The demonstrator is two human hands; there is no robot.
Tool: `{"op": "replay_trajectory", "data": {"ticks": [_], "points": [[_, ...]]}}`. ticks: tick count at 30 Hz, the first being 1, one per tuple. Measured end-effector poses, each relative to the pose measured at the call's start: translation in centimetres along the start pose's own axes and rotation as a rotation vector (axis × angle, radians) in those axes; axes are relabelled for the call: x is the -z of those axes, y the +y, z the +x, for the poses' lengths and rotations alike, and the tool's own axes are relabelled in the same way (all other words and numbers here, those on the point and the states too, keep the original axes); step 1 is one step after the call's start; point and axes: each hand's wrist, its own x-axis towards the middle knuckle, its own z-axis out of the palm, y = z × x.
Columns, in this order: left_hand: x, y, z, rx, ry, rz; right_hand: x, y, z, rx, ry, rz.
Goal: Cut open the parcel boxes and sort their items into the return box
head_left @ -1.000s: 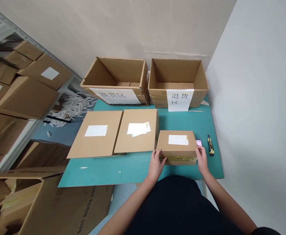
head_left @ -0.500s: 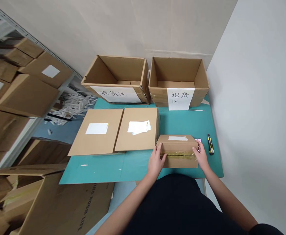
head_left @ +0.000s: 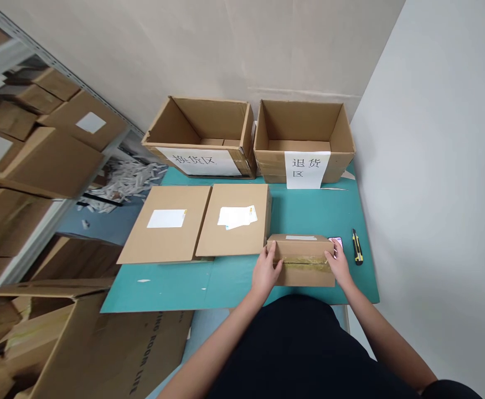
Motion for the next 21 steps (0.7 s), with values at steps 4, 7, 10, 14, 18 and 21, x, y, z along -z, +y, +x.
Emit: {"op": "replay_trajectory", "data": {"ticks": [4, 7, 10, 14, 18, 21], "points": [[-0.1, -0.2, 0.3, 0.019, -0.01, 0.014, -0.4, 0.4, 0.3, -0.005, -0.008, 0.027], [-0.2, -0.4, 0.4, 0.027, -0.013, 0.017, -0.6, 0.3, 0.3, 0.012, 0.007, 0.048], [-0.6, -0.7, 0.4, 0.021, 0.0, 0.007, -0.6, 0.4, 0.2, 0.004, -0.011, 0.049], [-1.1, -1.0, 0.5, -0.025, 0.042, 0.01, -0.4, 0.9, 0.4, -0.004, -0.061, 0.052], [-1.2, -1.1, 0.7, -0.077, 0.045, 0.036, -0.3, 1.7, 0.7, 0.021, -0.071, 0.049], [-0.9, -0.8, 0.6, -0.155, 0.013, 0.056, 0.0, 2.0, 0.8, 0.02, -0.104, 0.03]]}}
